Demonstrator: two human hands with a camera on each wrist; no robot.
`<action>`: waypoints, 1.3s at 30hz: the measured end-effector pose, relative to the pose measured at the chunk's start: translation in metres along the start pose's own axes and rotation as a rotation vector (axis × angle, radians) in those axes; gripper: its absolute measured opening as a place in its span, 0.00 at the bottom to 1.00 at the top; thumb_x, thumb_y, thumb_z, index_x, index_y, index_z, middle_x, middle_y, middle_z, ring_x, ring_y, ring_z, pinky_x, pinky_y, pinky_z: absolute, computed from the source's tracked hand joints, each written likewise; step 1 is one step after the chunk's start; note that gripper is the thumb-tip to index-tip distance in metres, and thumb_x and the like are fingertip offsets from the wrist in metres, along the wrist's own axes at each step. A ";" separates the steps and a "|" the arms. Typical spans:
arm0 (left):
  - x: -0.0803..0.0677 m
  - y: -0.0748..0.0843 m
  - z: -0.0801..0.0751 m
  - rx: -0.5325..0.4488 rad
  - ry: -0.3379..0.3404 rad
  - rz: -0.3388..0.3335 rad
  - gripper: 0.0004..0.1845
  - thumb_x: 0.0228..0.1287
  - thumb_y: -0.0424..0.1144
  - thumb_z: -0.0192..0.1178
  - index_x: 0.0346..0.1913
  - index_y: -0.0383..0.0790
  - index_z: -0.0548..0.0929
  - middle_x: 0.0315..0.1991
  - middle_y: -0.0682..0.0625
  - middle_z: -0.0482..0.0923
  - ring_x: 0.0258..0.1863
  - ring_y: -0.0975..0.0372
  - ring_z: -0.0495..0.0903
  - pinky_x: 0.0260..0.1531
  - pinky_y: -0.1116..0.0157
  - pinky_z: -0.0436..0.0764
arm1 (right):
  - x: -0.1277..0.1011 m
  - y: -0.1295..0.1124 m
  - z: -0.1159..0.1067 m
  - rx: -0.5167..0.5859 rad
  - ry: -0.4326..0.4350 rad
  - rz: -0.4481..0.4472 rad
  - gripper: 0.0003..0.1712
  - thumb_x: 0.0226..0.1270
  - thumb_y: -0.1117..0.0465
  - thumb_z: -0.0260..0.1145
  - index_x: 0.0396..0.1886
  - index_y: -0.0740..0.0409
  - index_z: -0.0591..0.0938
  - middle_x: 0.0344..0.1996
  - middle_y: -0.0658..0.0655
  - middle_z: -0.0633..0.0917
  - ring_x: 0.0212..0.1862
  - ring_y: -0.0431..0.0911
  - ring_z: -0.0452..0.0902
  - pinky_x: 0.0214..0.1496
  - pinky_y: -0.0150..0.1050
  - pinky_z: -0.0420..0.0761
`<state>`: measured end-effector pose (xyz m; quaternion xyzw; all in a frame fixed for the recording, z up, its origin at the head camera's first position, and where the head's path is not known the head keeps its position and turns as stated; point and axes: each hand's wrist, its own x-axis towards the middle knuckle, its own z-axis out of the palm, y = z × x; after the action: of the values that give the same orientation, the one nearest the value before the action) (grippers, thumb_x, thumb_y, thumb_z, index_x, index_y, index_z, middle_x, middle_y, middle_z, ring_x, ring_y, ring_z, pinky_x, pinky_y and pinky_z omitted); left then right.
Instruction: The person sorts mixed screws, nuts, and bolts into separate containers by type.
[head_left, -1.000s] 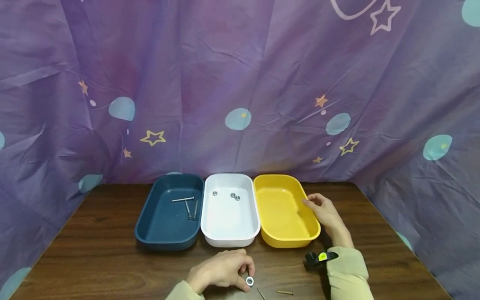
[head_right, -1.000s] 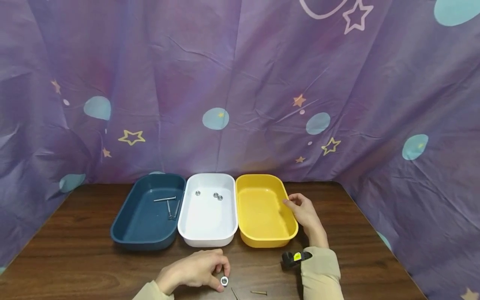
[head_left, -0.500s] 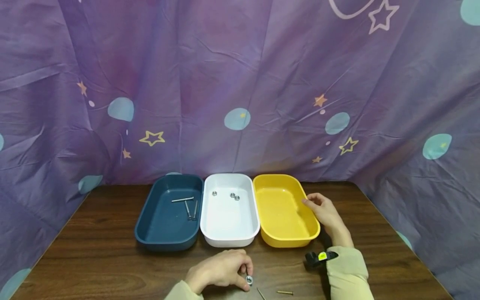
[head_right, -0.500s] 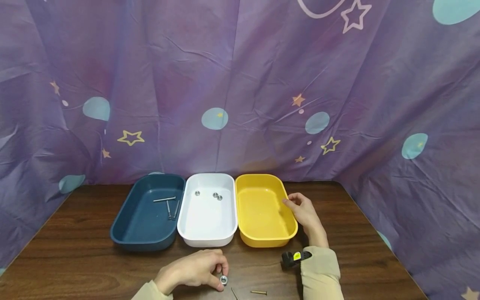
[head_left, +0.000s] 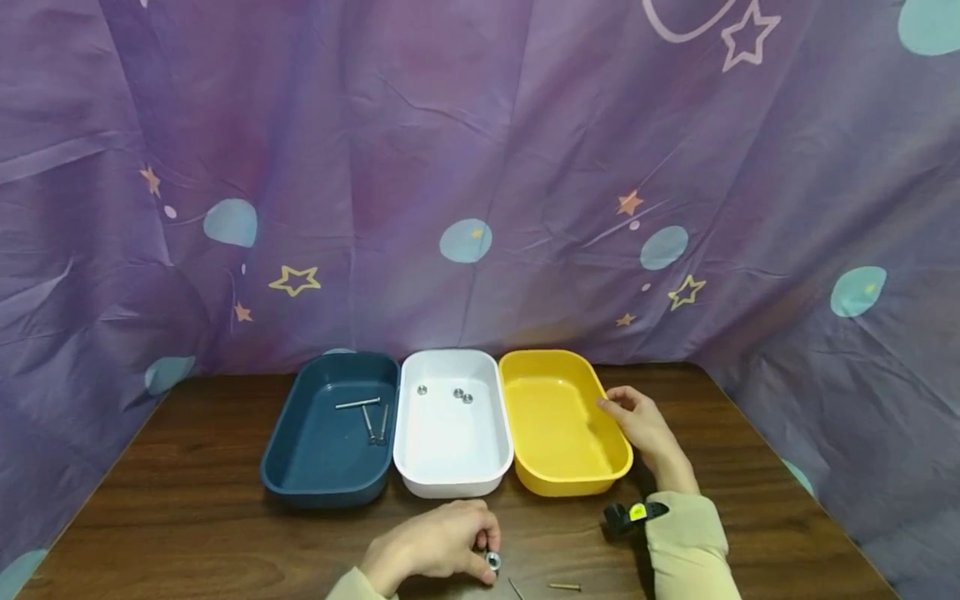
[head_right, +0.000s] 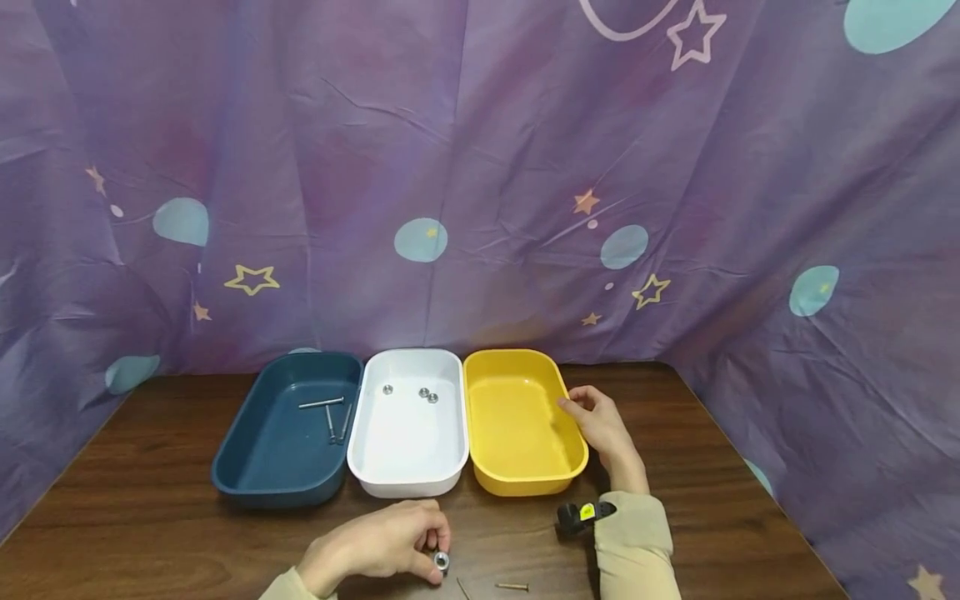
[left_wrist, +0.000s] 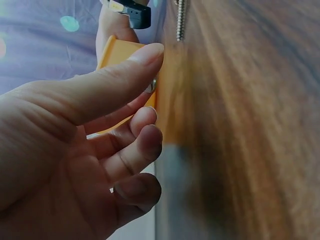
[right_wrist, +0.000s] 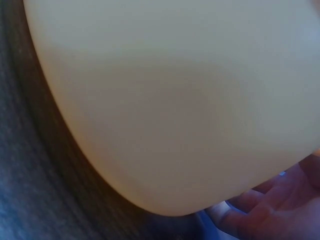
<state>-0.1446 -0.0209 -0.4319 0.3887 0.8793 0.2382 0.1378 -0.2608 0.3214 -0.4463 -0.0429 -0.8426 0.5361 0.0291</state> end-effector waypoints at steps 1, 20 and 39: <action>-0.001 0.001 -0.001 0.003 0.002 0.000 0.13 0.50 0.45 0.75 0.29 0.54 0.78 0.29 0.64 0.68 0.31 0.74 0.67 0.34 0.75 0.69 | 0.000 0.000 0.001 0.003 0.000 -0.001 0.20 0.70 0.54 0.64 0.50 0.67 0.74 0.38 0.58 0.76 0.36 0.45 0.74 0.35 0.34 0.77; -0.005 0.012 -0.032 -0.056 0.048 0.054 0.11 0.55 0.42 0.73 0.32 0.52 0.78 0.31 0.64 0.69 0.30 0.74 0.70 0.33 0.75 0.72 | 0.000 -0.002 0.003 0.027 0.015 -0.021 0.19 0.69 0.57 0.65 0.48 0.68 0.74 0.36 0.56 0.76 0.35 0.44 0.73 0.34 0.33 0.76; 0.007 -0.020 -0.079 -0.031 0.141 0.051 0.11 0.54 0.35 0.73 0.34 0.42 0.79 0.31 0.54 0.72 0.32 0.65 0.70 0.37 0.67 0.72 | 0.000 -0.001 0.001 0.045 0.023 -0.005 0.19 0.69 0.57 0.65 0.48 0.67 0.74 0.35 0.55 0.76 0.34 0.43 0.73 0.34 0.33 0.76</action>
<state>-0.1950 -0.0521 -0.3755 0.3911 0.8728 0.2821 0.0754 -0.2614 0.3196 -0.4459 -0.0464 -0.8299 0.5544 0.0410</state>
